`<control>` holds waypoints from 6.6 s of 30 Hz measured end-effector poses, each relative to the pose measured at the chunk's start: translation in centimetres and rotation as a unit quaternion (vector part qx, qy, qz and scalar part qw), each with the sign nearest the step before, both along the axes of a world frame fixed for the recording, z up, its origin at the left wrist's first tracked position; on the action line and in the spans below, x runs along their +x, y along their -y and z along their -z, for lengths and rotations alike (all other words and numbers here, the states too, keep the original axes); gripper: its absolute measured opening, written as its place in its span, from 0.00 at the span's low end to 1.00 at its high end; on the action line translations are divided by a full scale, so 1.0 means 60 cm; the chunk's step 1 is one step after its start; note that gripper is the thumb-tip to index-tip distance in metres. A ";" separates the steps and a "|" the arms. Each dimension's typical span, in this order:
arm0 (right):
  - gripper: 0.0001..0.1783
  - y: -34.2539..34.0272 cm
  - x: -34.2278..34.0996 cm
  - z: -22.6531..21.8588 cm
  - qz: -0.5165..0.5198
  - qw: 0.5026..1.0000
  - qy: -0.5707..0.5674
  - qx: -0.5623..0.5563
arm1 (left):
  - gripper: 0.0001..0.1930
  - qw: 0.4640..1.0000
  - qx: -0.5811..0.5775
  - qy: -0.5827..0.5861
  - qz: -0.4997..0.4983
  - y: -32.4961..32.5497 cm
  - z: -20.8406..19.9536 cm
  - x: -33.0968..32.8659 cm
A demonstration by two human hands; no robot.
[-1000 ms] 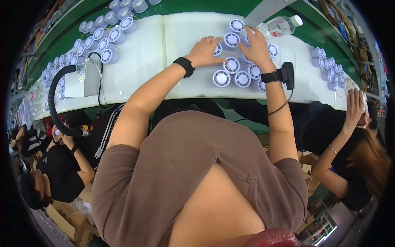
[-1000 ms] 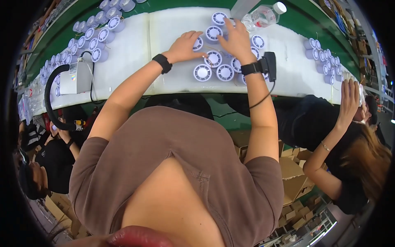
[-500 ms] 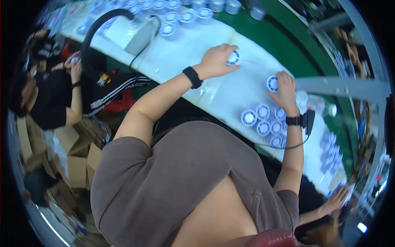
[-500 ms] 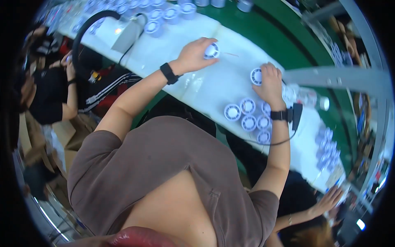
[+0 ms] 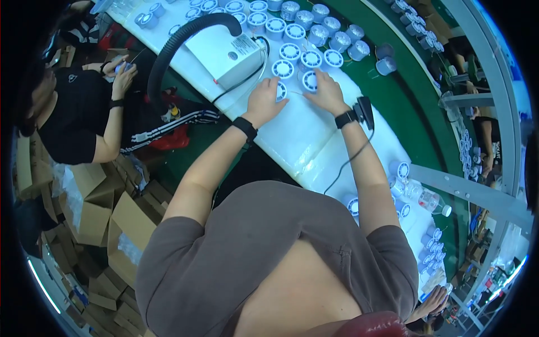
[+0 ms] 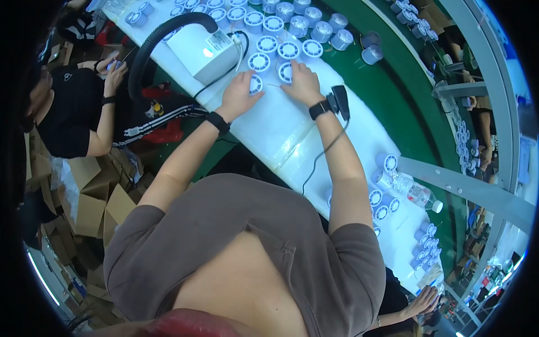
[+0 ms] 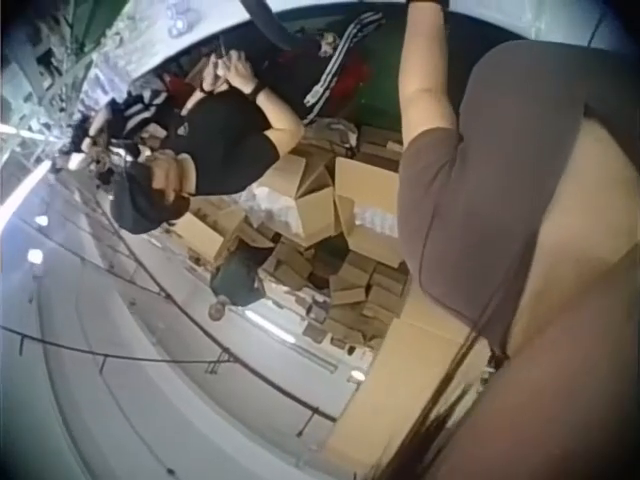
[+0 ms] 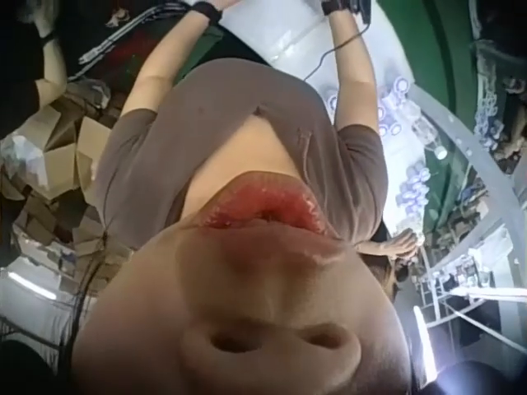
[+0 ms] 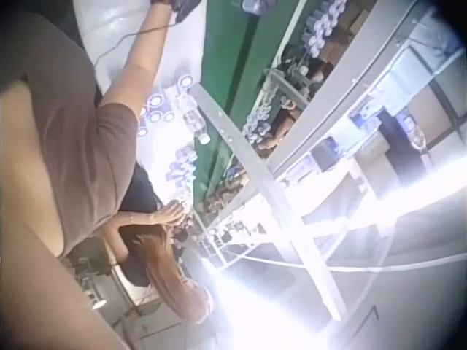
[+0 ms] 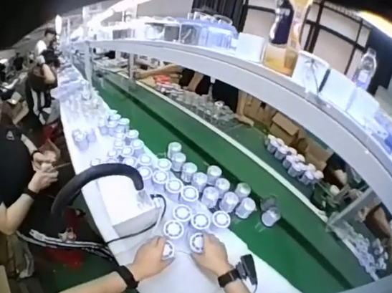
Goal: The person assembles a fan by inserting a motor into a housing, fitting a clear cover over it, and then wraps the assembly in a plastic bag.
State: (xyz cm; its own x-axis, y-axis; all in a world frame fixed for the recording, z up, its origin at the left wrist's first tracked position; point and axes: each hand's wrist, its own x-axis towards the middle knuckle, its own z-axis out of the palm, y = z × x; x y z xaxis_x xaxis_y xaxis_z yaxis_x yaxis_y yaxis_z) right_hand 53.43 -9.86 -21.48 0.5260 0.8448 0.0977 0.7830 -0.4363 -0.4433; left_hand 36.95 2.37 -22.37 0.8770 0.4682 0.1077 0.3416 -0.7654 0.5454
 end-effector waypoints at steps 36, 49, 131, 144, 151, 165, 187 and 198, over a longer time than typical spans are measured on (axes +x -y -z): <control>0.36 0.530 -0.006 -0.014 0.408 0.865 0.094 -0.276 | 0.16 0.901 -0.180 0.050 0.391 0.300 -0.064 0.076; 0.37 0.507 0.014 -0.020 0.406 0.898 -0.140 0.092 | 0.17 0.897 -0.347 -0.024 0.273 0.362 -0.043 0.083; 0.31 0.153 0.087 0.041 0.158 0.987 0.004 -0.002 | 0.25 0.921 0.242 -0.168 0.254 0.162 -0.052 0.252; 0.15 0.592 -0.137 -0.054 0.488 0.870 0.048 0.051 | 0.26 0.784 -0.024 -0.073 0.616 0.406 -0.115 0.137; 0.11 0.526 -0.205 -0.105 0.429 0.859 -0.107 0.257 | 0.32 0.778 -0.106 -0.205 0.584 0.493 -0.027 0.137; 0.20 0.633 -0.140 -0.040 0.474 0.862 0.172 -0.056 | 0.31 0.766 -0.147 -0.059 0.624 0.494 -0.013 0.133; 0.29 0.271 0.081 0.006 0.255 0.964 0.075 0.010 | 0.28 0.987 -0.069 -0.077 0.126 0.241 -0.049 0.114; 0.33 0.294 0.050 -0.010 0.084 0.975 0.146 0.144 | 0.27 0.983 0.017 -0.086 0.161 0.220 -0.054 0.172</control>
